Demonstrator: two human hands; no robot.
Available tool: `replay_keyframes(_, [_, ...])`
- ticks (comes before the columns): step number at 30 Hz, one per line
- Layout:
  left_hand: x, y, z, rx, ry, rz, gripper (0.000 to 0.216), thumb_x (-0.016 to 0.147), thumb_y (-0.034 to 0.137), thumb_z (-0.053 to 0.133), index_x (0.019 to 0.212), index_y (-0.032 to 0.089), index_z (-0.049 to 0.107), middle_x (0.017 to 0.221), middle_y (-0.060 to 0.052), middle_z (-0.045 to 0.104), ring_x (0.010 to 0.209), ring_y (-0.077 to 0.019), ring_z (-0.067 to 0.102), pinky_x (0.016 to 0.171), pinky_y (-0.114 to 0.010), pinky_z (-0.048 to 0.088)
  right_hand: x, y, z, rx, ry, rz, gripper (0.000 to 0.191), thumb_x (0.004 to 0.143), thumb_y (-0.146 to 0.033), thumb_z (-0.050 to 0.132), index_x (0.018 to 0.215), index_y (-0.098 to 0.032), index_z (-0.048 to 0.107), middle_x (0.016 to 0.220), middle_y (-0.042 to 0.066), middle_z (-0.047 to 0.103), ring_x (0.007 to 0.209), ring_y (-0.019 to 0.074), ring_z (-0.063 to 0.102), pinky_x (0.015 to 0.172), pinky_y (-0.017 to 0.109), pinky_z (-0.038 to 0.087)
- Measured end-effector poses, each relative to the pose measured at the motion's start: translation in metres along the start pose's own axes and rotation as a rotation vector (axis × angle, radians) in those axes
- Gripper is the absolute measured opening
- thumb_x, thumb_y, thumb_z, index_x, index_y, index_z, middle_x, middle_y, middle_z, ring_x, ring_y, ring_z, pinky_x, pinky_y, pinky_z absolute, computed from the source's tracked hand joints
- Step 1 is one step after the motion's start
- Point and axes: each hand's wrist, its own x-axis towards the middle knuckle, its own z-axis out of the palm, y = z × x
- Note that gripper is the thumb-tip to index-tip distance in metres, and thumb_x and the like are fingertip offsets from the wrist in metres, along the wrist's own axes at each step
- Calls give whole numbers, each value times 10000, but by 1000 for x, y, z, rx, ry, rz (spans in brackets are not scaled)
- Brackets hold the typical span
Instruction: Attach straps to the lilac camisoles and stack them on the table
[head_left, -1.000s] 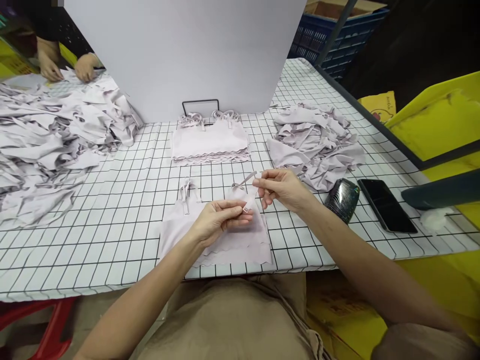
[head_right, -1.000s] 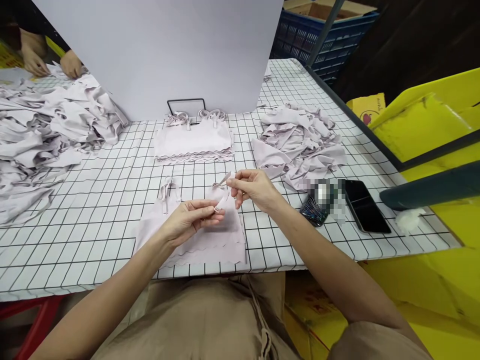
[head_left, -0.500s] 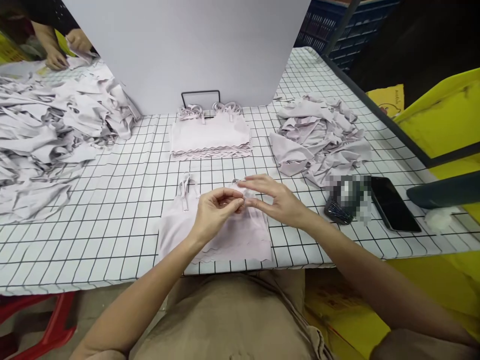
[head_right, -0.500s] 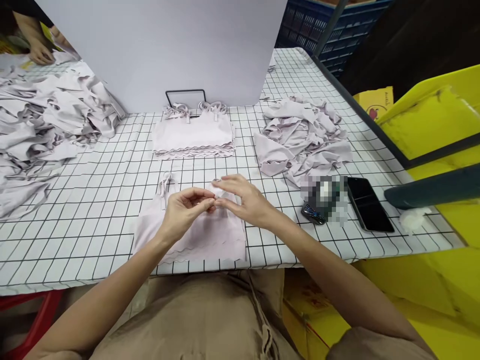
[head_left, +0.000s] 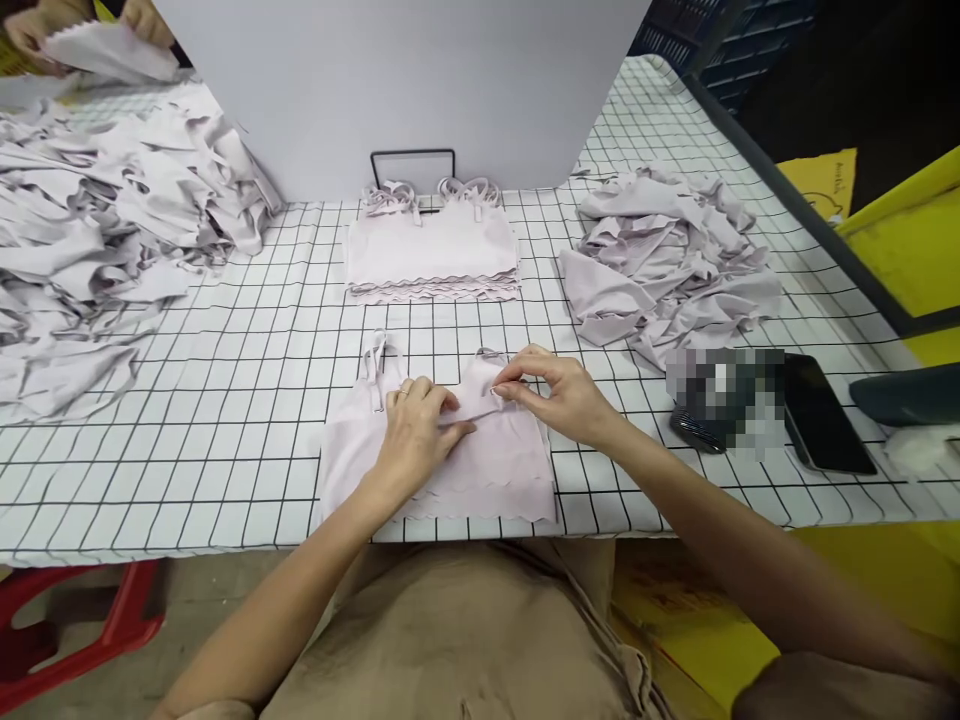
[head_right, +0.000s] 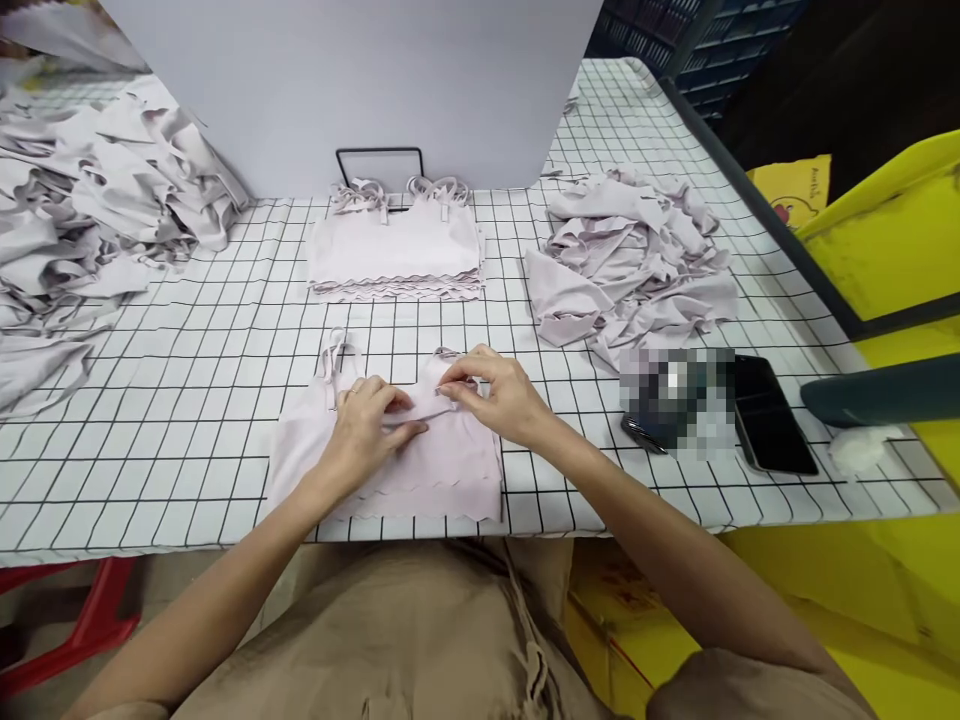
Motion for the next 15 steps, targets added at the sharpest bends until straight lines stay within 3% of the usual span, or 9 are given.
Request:
replay_keyframes(4, [-3,2,0,-39,-5,66,162,867,213,738,827,198,582,897,-14,636,923,-219,549,841,-378,332,4,2,12,28,-55,-88,94,918,-242,623,858,-230,695,908,47,729,958,216,596,860,408,524])
replay_keyframes(8, [-6,0,-3,-31,30,89,108,946,281,654,934,195,589,898,-17,661,886,-205,574,854,-385,317,5,7,19,-6,-168,-159,88,924,-231,620,864,-240,683,1024,42,753,1155,252,561,1032,512,451])
replay_keyframes(10, [-7,-2,-4,37,31,55,102,955,283,634,983,192,595,928,-34,659,902,-219,572,845,-389,314,5,7,20,-29,-177,-158,96,933,-234,608,869,-240,680,1004,40,755,1165,259,557,1037,525,438])
replay_keyframes(15, [-7,-5,-6,53,-42,38,69,929,231,629,875,199,601,935,-43,646,933,-241,543,831,-388,315,4,6,23,-70,-126,-177,116,951,-253,584,882,-243,678,884,36,740,1053,245,585,985,488,446])
